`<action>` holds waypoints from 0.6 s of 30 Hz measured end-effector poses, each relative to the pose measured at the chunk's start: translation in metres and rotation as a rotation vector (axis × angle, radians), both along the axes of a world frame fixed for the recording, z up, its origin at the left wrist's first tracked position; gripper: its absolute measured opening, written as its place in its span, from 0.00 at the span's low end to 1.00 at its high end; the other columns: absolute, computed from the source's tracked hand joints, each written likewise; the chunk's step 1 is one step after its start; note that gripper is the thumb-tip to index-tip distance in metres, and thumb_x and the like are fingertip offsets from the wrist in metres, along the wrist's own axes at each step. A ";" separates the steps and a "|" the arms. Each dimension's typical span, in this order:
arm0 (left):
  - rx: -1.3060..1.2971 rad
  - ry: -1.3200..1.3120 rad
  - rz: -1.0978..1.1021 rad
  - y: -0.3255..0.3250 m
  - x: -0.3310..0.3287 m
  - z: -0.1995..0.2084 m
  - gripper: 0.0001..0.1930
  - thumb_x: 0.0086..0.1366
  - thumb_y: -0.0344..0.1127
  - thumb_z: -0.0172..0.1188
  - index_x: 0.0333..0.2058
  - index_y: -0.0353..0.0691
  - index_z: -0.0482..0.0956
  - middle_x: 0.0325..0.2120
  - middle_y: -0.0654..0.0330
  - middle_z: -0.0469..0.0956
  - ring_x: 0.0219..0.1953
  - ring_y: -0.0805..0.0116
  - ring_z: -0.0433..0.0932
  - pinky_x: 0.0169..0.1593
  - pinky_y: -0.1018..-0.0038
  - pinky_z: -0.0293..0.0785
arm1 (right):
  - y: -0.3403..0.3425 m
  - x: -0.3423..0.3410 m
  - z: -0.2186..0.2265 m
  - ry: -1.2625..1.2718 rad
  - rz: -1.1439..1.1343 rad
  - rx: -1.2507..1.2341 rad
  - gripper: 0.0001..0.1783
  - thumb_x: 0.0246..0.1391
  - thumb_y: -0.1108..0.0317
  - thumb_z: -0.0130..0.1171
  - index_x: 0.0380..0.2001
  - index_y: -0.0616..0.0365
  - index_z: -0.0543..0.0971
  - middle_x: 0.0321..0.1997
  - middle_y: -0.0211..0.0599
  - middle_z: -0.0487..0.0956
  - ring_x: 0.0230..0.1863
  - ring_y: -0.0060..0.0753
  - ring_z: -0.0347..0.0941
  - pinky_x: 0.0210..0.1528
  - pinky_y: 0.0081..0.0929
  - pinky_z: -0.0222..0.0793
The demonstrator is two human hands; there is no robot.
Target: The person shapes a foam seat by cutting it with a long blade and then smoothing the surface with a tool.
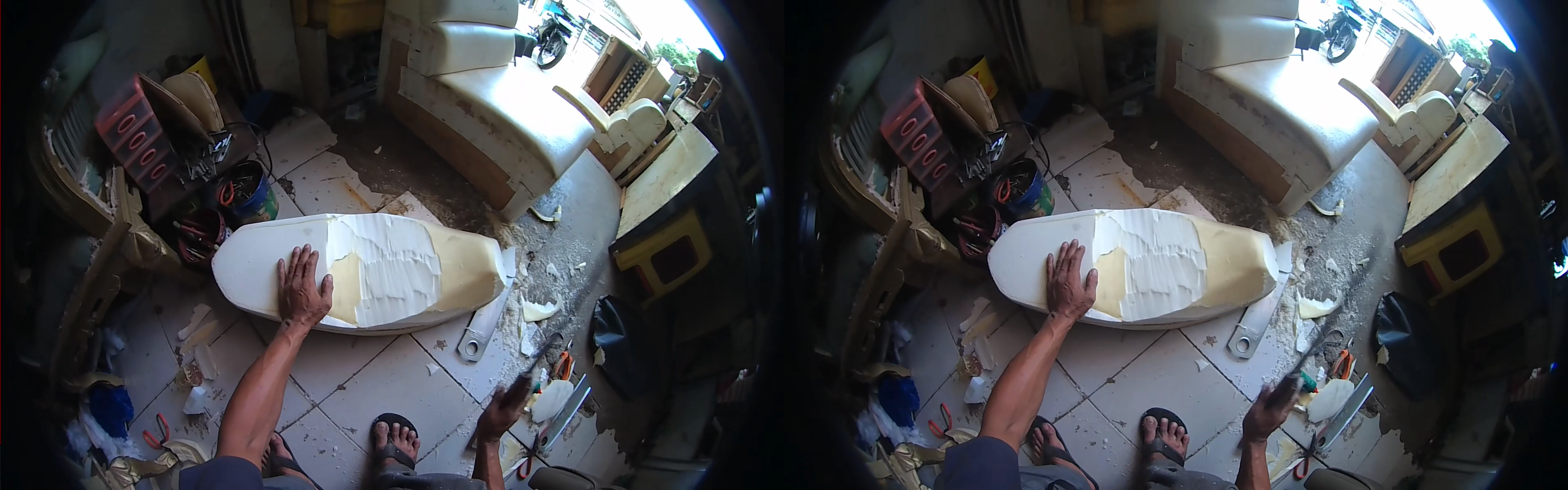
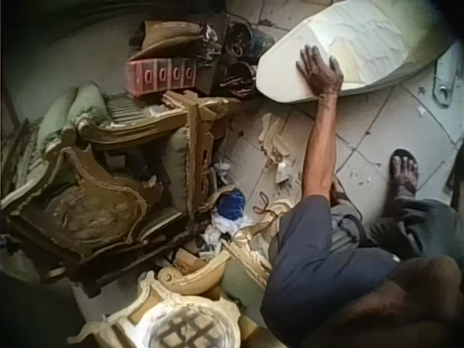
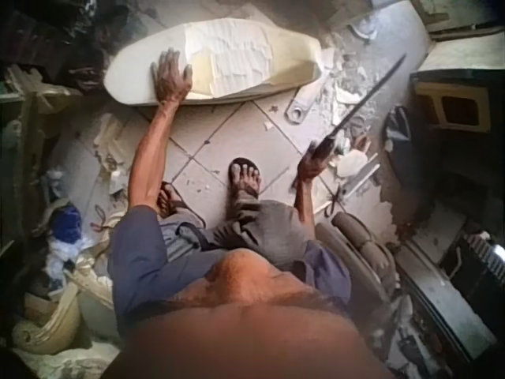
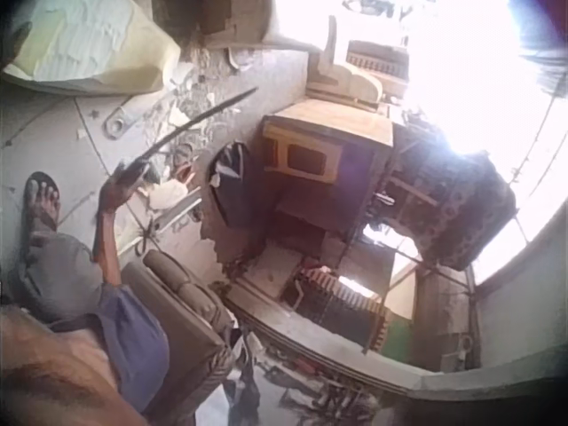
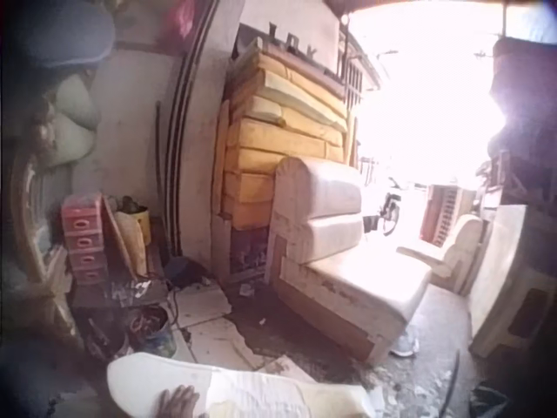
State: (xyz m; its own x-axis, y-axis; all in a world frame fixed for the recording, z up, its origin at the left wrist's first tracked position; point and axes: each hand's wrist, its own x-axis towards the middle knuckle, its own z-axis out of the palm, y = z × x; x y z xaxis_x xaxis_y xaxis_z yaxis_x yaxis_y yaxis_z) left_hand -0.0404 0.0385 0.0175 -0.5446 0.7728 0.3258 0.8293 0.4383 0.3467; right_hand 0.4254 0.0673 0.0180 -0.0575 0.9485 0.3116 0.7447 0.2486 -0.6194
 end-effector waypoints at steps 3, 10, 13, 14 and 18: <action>-0.004 0.007 -0.009 0.001 -0.004 -0.003 0.30 0.66 0.43 0.58 0.65 0.36 0.69 0.70 0.49 0.64 0.75 0.48 0.57 0.76 0.43 0.44 | -0.004 0.004 -0.009 -0.335 0.083 -0.116 0.43 0.56 0.66 0.68 0.74 0.44 0.65 0.36 0.46 0.73 0.35 0.51 0.74 0.38 0.46 0.72; -0.035 0.196 -0.079 0.003 -0.002 -0.005 0.33 0.67 0.48 0.57 0.66 0.39 0.70 0.70 0.46 0.64 0.73 0.45 0.59 0.75 0.41 0.48 | -0.013 -0.044 -0.001 0.208 0.223 -0.349 0.40 0.66 0.63 0.59 0.77 0.46 0.55 0.34 0.43 0.80 0.27 0.38 0.78 0.29 0.37 0.77; -0.076 0.223 -0.155 -0.021 -0.015 -0.006 0.30 0.65 0.45 0.57 0.66 0.47 0.73 0.69 0.46 0.65 0.71 0.44 0.62 0.72 0.39 0.52 | -0.018 -0.067 0.037 0.759 0.173 -0.763 0.39 0.75 0.63 0.47 0.80 0.40 0.42 0.32 0.35 0.77 0.17 0.20 0.71 0.17 0.23 0.71; -0.103 0.204 -0.142 -0.028 -0.019 -0.005 0.30 0.65 0.45 0.57 0.66 0.48 0.72 0.69 0.46 0.65 0.72 0.44 0.62 0.72 0.38 0.52 | -0.014 -0.067 0.044 0.760 0.192 -0.818 0.38 0.76 0.64 0.42 0.80 0.39 0.38 0.32 0.36 0.78 0.17 0.24 0.73 0.19 0.26 0.75; -0.187 0.139 -0.100 -0.032 -0.017 0.008 0.29 0.63 0.41 0.58 0.64 0.46 0.73 0.69 0.48 0.64 0.72 0.45 0.61 0.73 0.37 0.50 | -0.006 -0.063 0.039 0.958 0.258 -0.917 0.35 0.77 0.59 0.39 0.80 0.31 0.40 0.31 0.39 0.77 0.16 0.28 0.74 0.17 0.29 0.75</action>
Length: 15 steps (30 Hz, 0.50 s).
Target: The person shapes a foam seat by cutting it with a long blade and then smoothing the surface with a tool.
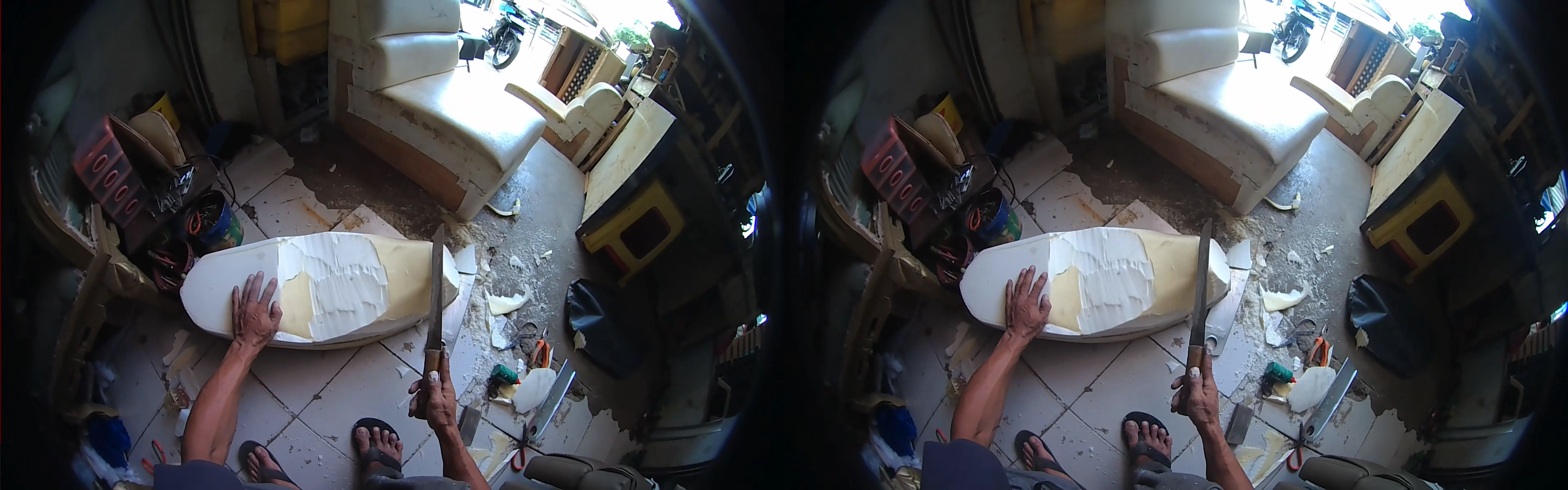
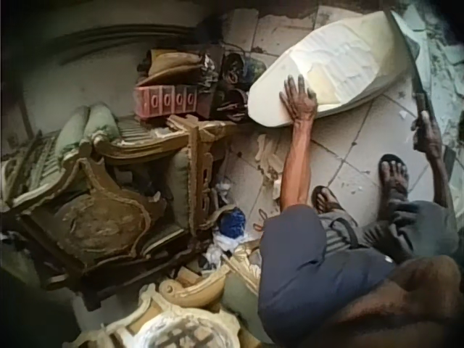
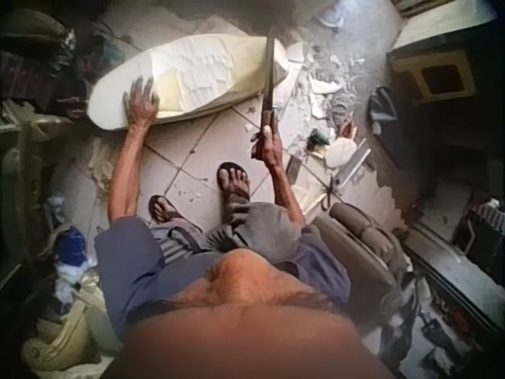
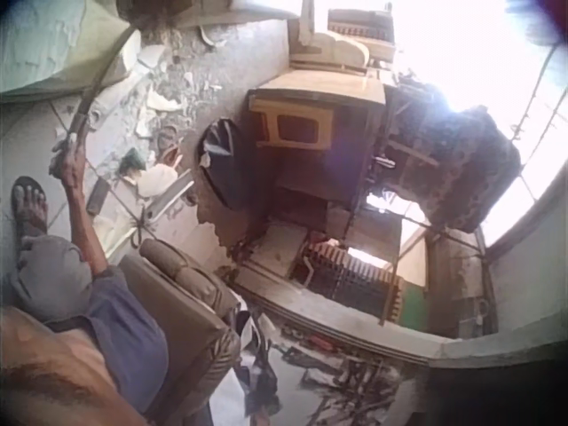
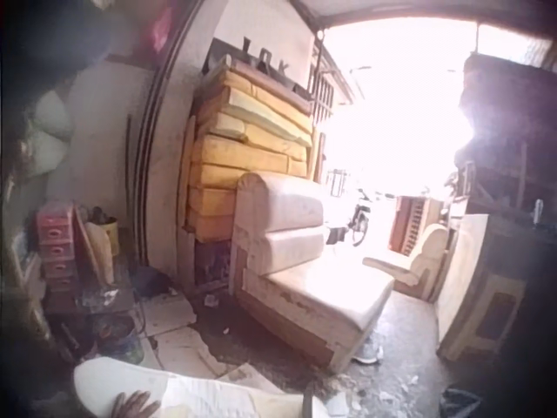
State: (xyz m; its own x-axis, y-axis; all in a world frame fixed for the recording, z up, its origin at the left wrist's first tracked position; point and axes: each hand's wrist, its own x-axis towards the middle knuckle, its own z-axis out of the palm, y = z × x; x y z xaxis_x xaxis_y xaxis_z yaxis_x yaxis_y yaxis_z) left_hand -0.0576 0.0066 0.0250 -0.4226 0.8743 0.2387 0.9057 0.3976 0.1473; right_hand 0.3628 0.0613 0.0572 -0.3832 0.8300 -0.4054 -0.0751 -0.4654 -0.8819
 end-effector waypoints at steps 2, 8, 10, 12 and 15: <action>-0.036 -0.060 0.097 0.010 0.012 0.008 0.26 0.64 0.39 0.56 0.61 0.39 0.74 0.68 0.47 0.65 0.72 0.44 0.60 0.73 0.38 0.49 | 0.014 0.000 0.000 -0.019 0.062 -0.042 0.35 0.77 0.58 0.39 0.80 0.32 0.41 0.30 0.39 0.77 0.16 0.29 0.74 0.17 0.29 0.75; 0.131 -0.163 -0.032 0.086 0.072 0.001 0.31 0.69 0.43 0.54 0.67 0.33 0.68 0.72 0.42 0.59 0.76 0.46 0.54 0.76 0.45 0.46 | 0.042 -0.012 -0.008 -0.074 0.117 -0.100 0.36 0.76 0.53 0.42 0.80 0.30 0.41 0.26 0.38 0.75 0.15 0.32 0.73 0.15 0.30 0.73; 0.089 -0.165 -0.005 0.098 0.074 -0.011 0.31 0.73 0.47 0.49 0.70 0.39 0.65 0.74 0.44 0.56 0.76 0.47 0.53 0.77 0.45 0.42 | 0.019 -0.009 0.000 -0.147 0.143 -0.100 0.36 0.76 0.55 0.41 0.80 0.34 0.42 0.23 0.36 0.72 0.14 0.31 0.71 0.15 0.31 0.73; 0.012 0.002 -0.025 0.098 0.080 -0.028 0.33 0.74 0.51 0.46 0.73 0.42 0.60 0.75 0.47 0.55 0.77 0.48 0.51 0.77 0.44 0.36 | -0.003 -0.002 -0.004 -0.161 0.126 -0.081 0.35 0.76 0.57 0.40 0.80 0.36 0.43 0.21 0.35 0.71 0.13 0.30 0.69 0.15 0.31 0.72; -0.067 0.004 -0.038 0.099 0.081 -0.025 0.34 0.74 0.52 0.46 0.74 0.42 0.59 0.75 0.47 0.56 0.77 0.50 0.51 0.77 0.44 0.33 | 0.026 -0.030 0.007 -0.242 0.139 -0.056 0.33 0.76 0.61 0.36 0.80 0.40 0.46 0.19 0.32 0.70 0.12 0.27 0.67 0.15 0.28 0.69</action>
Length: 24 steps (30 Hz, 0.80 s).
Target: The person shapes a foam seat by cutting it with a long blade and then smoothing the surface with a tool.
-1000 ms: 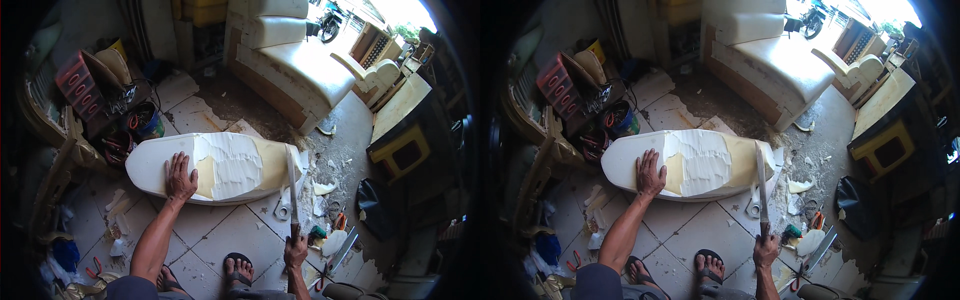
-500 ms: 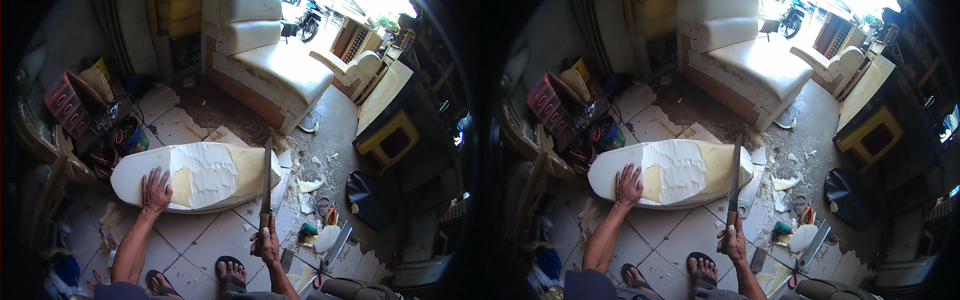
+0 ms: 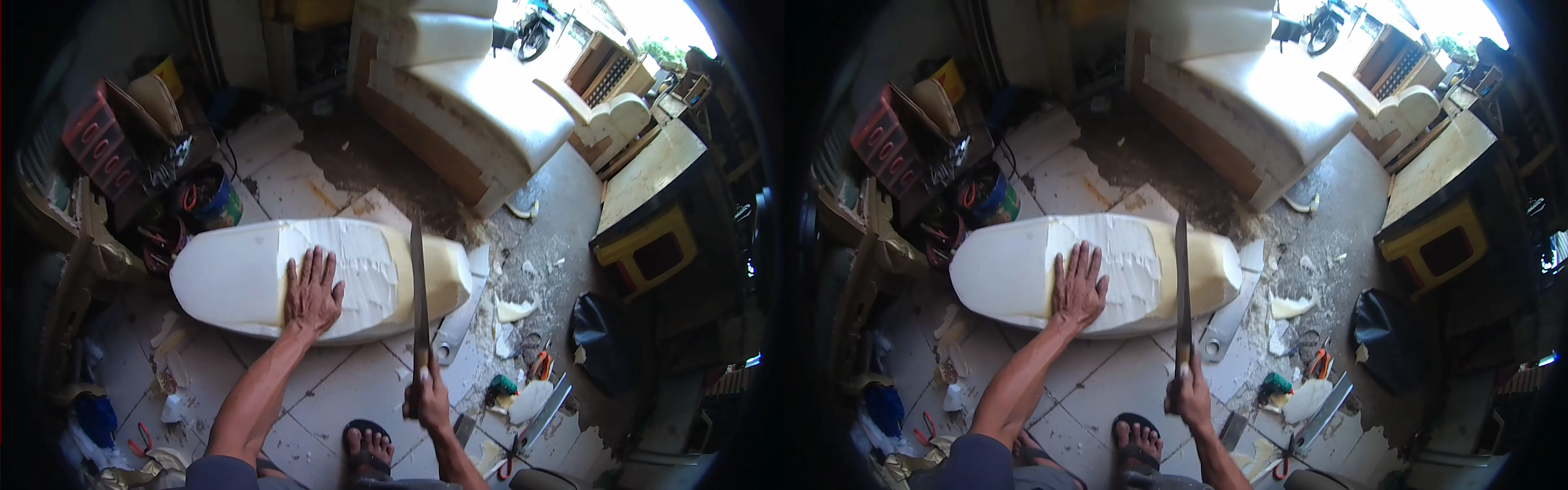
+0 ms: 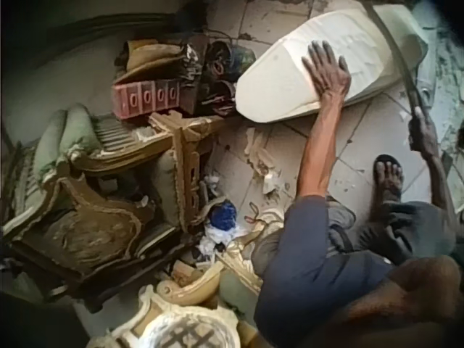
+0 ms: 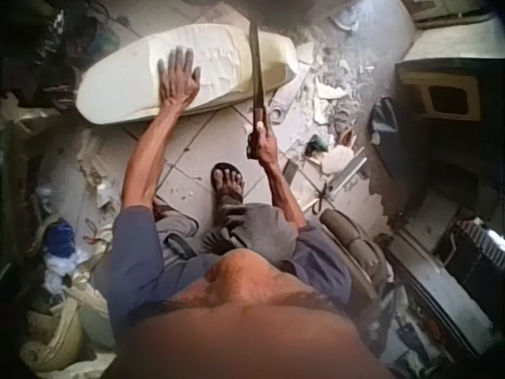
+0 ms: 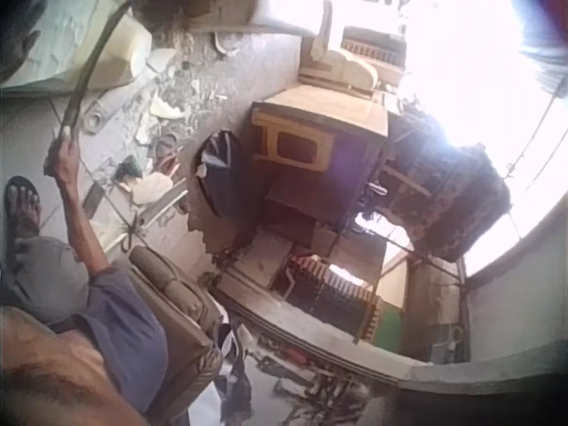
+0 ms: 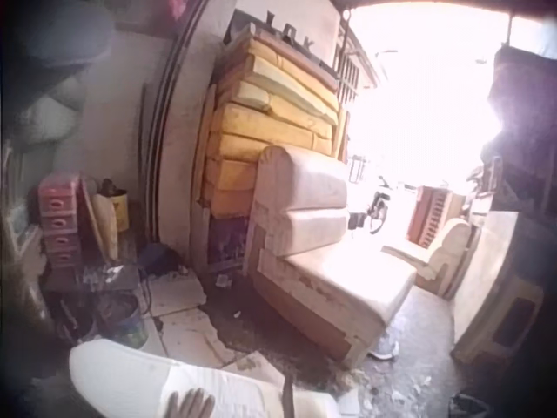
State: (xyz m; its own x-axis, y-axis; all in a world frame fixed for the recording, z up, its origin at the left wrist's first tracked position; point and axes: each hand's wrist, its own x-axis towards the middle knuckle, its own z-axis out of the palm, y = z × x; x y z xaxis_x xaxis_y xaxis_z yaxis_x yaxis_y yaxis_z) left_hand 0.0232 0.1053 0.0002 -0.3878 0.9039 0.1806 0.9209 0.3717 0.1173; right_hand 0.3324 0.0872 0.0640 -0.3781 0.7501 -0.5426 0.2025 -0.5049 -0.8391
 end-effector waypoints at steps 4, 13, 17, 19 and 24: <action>0.035 -0.016 -0.001 -0.007 -0.001 0.001 0.33 0.74 0.50 0.47 0.72 0.41 0.62 0.74 0.47 0.57 0.77 0.50 0.51 0.77 0.44 0.36 | 0.039 -0.038 -0.006 0.125 0.006 -0.033 0.33 0.77 0.62 0.37 0.80 0.43 0.43 0.17 0.28 0.67 0.13 0.23 0.65 0.14 0.26 0.65; -0.072 -0.049 0.011 -0.001 0.000 0.009 0.35 0.74 0.50 0.45 0.75 0.43 0.56 0.76 0.49 0.52 0.78 0.53 0.47 0.77 0.44 0.32 | 0.044 -0.043 -0.015 0.148 -0.002 -0.098 0.34 0.78 0.58 0.38 0.80 0.35 0.41 0.15 0.29 0.65 0.10 0.25 0.61 0.13 0.28 0.64; -0.067 -0.096 0.001 0.007 0.004 0.011 0.35 0.74 0.50 0.44 0.75 0.42 0.56 0.76 0.50 0.51 0.79 0.52 0.46 0.77 0.43 0.31 | 0.017 -0.020 -0.004 0.138 0.029 -0.074 0.34 0.77 0.60 0.36 0.80 0.39 0.41 0.15 0.31 0.66 0.10 0.26 0.63 0.12 0.29 0.65; -0.060 -0.069 0.006 0.001 0.001 0.010 0.35 0.74 0.50 0.45 0.75 0.43 0.56 0.76 0.49 0.52 0.79 0.52 0.46 0.77 0.43 0.32 | 0.039 -0.046 0.003 0.143 0.028 -0.109 0.35 0.77 0.60 0.38 0.80 0.37 0.41 0.16 0.31 0.67 0.10 0.27 0.65 0.12 0.28 0.66; -0.041 -0.065 0.020 -0.002 -0.001 0.006 0.35 0.74 0.50 0.45 0.75 0.42 0.56 0.76 0.49 0.52 0.79 0.52 0.46 0.77 0.42 0.32 | 0.014 -0.028 -0.010 0.201 0.026 -0.212 0.38 0.75 0.52 0.44 0.80 0.32 0.42 0.18 0.33 0.68 0.11 0.28 0.65 0.12 0.29 0.67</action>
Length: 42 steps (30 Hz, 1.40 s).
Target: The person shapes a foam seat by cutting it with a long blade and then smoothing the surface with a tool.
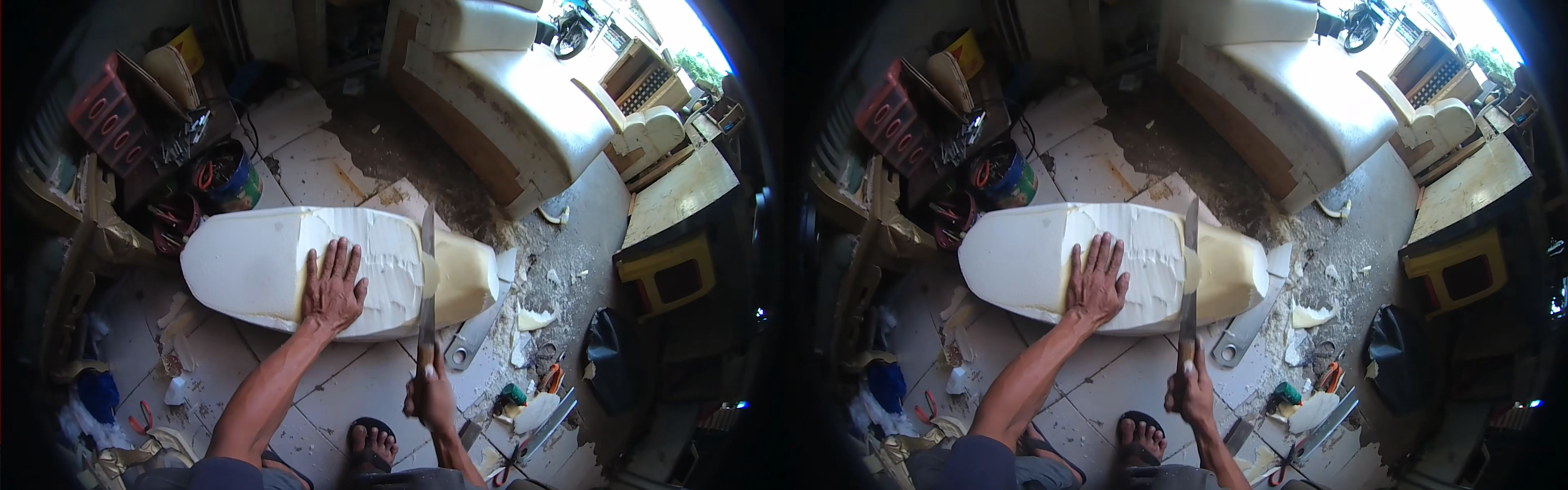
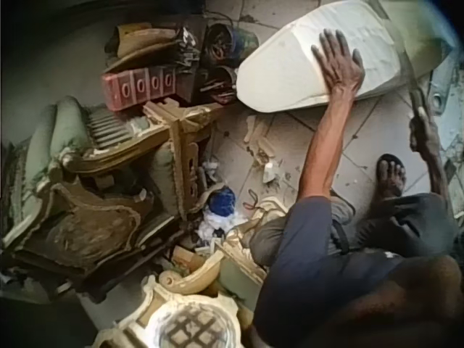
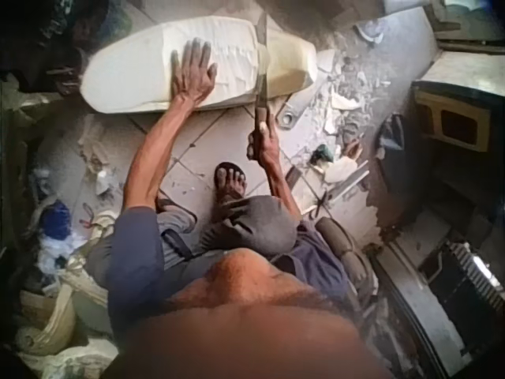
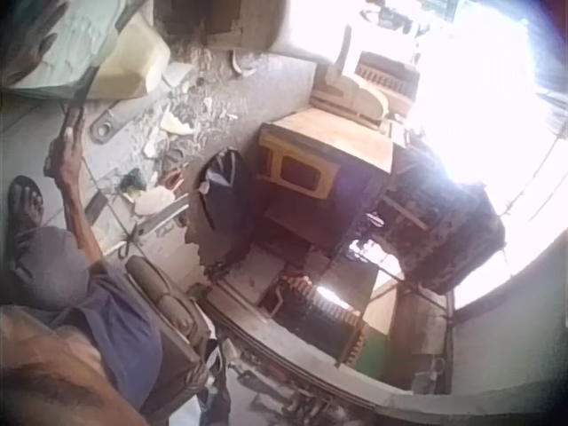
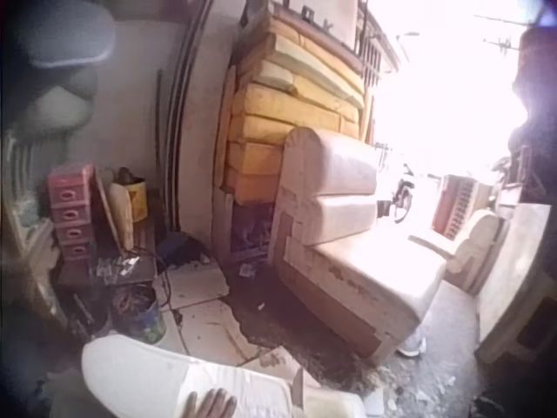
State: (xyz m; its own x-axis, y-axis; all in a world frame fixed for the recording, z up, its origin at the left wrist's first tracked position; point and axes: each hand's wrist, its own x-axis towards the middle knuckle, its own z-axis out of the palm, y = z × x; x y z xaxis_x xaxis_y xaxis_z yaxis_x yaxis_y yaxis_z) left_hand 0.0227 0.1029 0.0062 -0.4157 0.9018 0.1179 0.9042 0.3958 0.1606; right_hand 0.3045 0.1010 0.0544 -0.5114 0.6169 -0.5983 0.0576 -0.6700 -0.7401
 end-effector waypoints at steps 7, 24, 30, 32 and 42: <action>-0.006 -0.002 -0.011 -0.002 0.006 0.001 0.35 0.74 0.51 0.46 0.74 0.42 0.58 0.76 0.48 0.53 0.78 0.51 0.49 0.77 0.43 0.34 | 0.025 -0.035 -0.008 -0.048 0.014 0.059 0.36 0.76 0.56 0.41 0.80 0.33 0.41 0.18 0.33 0.67 0.10 0.27 0.64 0.12 0.29 0.66; 0.197 -0.044 -0.017 -0.002 0.003 -0.001 0.32 0.73 0.46 0.47 0.71 0.35 0.62 0.71 0.48 0.63 0.75 0.52 0.57 0.77 0.46 0.41 | 0.027 -0.034 -0.002 0.229 -0.499 0.016 0.34 0.75 0.47 0.41 0.79 0.38 0.49 0.24 0.36 0.72 0.11 0.30 0.67 0.12 0.33 0.68; 0.082 -0.001 -0.096 -0.013 0.006 -0.003 0.35 0.73 0.50 0.47 0.73 0.37 0.59 0.75 0.47 0.55 0.77 0.50 0.52 0.77 0.44 0.36 | 0.009 0.036 -0.002 0.100 -0.291 0.247 0.37 0.76 0.56 0.44 0.79 0.30 0.40 0.26 0.37 0.73 0.13 0.28 0.68 0.14 0.30 0.72; 0.061 0.005 -0.128 -0.021 0.008 -0.001 0.35 0.73 0.50 0.47 0.73 0.37 0.58 0.75 0.47 0.54 0.77 0.50 0.51 0.77 0.44 0.36 | -0.009 0.048 -0.017 0.009 -0.148 0.245 0.37 0.76 0.57 0.44 0.80 0.37 0.41 0.21 0.33 0.71 0.13 0.27 0.68 0.16 0.29 0.72; 0.069 0.025 -0.185 -0.039 0.009 -0.002 0.36 0.71 0.47 0.50 0.73 0.37 0.59 0.74 0.46 0.55 0.77 0.49 0.53 0.77 0.43 0.37 | -0.055 0.061 -0.014 -0.174 -0.090 0.162 0.35 0.77 0.59 0.40 0.80 0.42 0.43 0.19 0.29 0.68 0.14 0.23 0.66 0.17 0.27 0.68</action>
